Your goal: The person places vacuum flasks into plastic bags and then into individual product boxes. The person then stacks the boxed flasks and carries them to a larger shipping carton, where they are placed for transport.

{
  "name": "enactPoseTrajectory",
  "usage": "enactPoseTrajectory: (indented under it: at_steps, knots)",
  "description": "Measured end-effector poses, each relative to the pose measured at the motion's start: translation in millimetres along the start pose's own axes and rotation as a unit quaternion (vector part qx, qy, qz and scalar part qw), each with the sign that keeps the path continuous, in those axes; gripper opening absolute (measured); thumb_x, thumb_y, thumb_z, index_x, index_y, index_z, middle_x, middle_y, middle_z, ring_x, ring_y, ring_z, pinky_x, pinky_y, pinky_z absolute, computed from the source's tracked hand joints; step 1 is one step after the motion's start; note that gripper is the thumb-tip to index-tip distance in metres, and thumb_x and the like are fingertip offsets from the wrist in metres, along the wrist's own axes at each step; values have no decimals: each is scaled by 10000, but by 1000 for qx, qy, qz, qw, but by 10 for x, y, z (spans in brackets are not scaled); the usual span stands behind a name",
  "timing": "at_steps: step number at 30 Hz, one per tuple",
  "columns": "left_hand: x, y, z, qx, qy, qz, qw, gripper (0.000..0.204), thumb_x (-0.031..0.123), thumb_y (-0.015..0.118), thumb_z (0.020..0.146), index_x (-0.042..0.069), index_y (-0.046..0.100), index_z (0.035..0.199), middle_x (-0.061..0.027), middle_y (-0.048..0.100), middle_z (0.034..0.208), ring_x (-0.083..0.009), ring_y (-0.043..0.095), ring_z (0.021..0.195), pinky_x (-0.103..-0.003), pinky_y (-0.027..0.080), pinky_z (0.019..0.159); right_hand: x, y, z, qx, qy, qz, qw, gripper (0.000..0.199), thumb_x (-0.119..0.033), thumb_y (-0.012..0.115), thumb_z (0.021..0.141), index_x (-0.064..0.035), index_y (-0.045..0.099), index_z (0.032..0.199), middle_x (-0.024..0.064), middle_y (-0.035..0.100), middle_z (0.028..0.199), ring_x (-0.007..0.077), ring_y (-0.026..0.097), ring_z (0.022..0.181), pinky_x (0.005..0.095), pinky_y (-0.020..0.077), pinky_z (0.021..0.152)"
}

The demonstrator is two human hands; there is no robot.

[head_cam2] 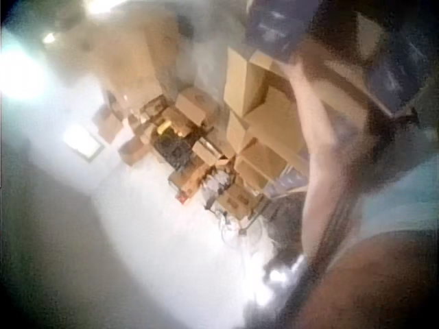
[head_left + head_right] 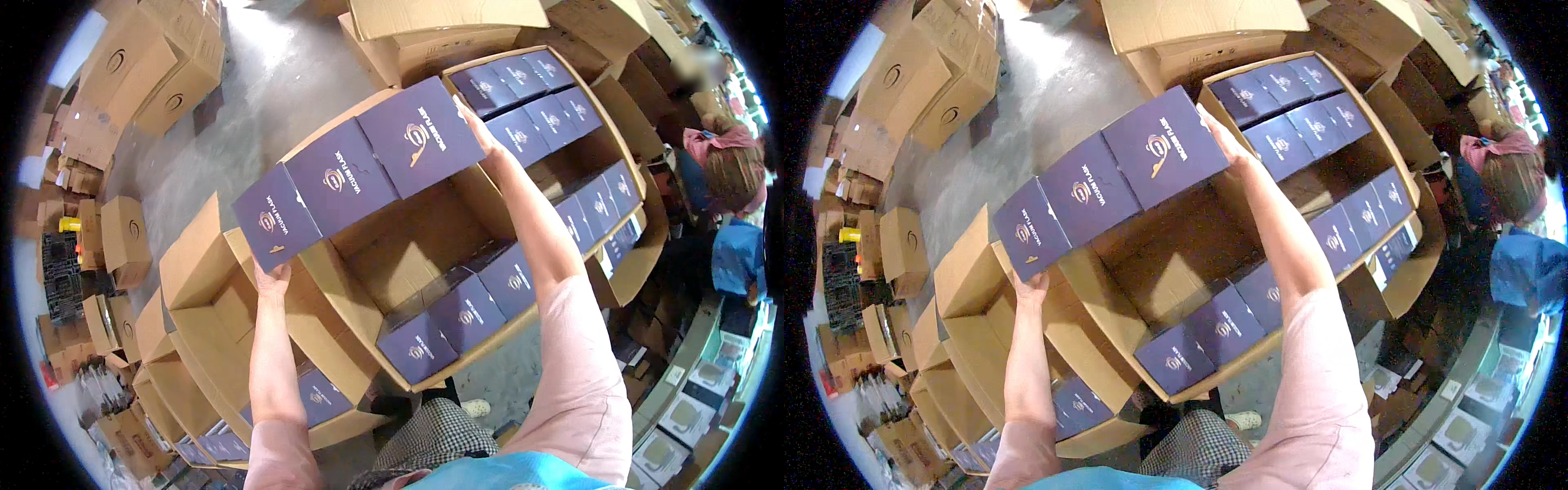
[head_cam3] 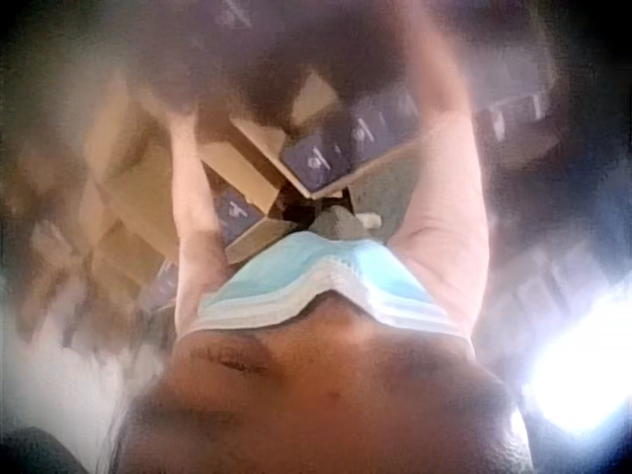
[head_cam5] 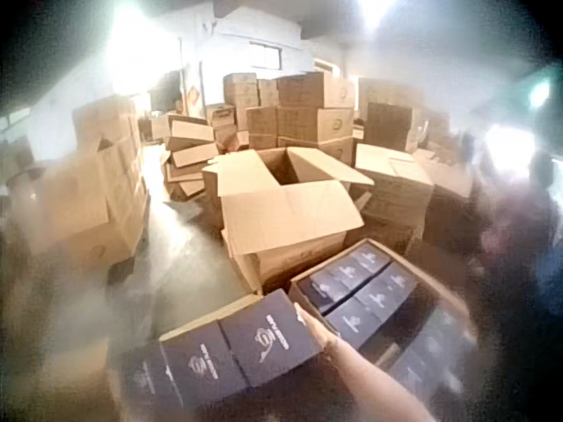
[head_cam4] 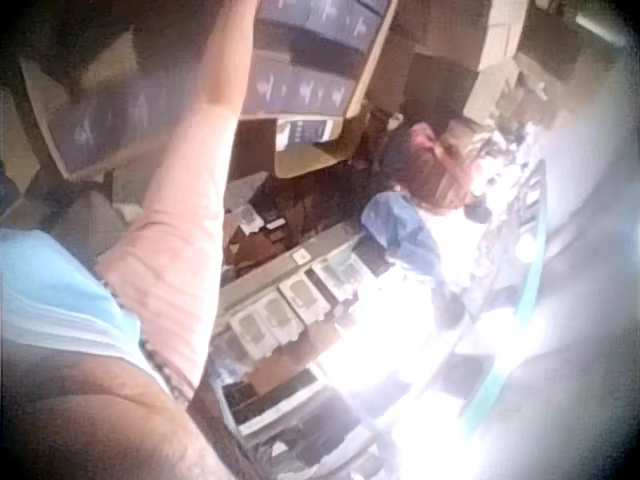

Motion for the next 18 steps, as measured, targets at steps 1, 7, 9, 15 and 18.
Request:
enactPoseTrajectory:
  at_steps: [1, 7, 9, 15, 18]
  knots:
    - [88, -70, 49, -2, 25, 25, 999, 494, 452, 525, 991, 94, 519, 1331, -35, 582, 1288, -195, 542, 1191, -354, 429, 1032, 134, 16, 276, -5, 13, 7, 1000, 770, -620, 431, 975, -32, 419, 1472, 109, 428, 1510, 224, 432, 1328, 364, 321, 1101]
    - [-9, -46, 827, 3, 146, 403, 904, 669, 438, 528, 996, 57, 311, 1501, -160, 343, 1518, -269, 313, 1417, -408, 245, 1165, 538, -792, 1279, 244, -154, 82, 954, 645, -503, 433, 1017, 28, 760, 852, 126, 738, 807, 201, 688, 770, 341, 530, 783]
    - [-353, 295, 1073, 44, 179, 619, 763, 765, 450, 570, 972, 60, 237, 1539, -203, 248, 1573, -299, 231, 1468, -412, 194, 1189, 721, -1240, 1143, 367, -224, -3, 903, 663, -465, 411, 1034, 48, 754, 789, 135, 732, 746, 208, 692, 742, 341, 539, 766]
    - [-296, 81, 912, 97, 273, 639, 712, 880, 469, 606, 942, 89, 125, 1573, -241, 207, 1592, -347, 206, 1482, -409, 208, 1190, 1027, 324, 287, 389, -372, -340, 771, 351, -257, 460, 1023, 20, 627, 1160, 171, 654, 1211, 260, 607, 1141, 366, 454, 976]
    - [-200, -176, 916, 159, 262, 593, 745, 893, 531, 537, 960, 64, 83, 1571, -242, 195, 1595, -355, 210, 1479, -407, 209, 1190, 2104, 268, -120, 495, -131, -53, 857, 418, -297, 464, 1021, -14, 489, 1328, 180, 521, 1393, 289, 512, 1263, 371, 408, 1034]
Point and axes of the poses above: each hand's wrist, its own z-axis towards the middle knuckle, its own y-axis out of the palm, x = y × z, the point moved 6 cm from there along z, towards the middle knuckle
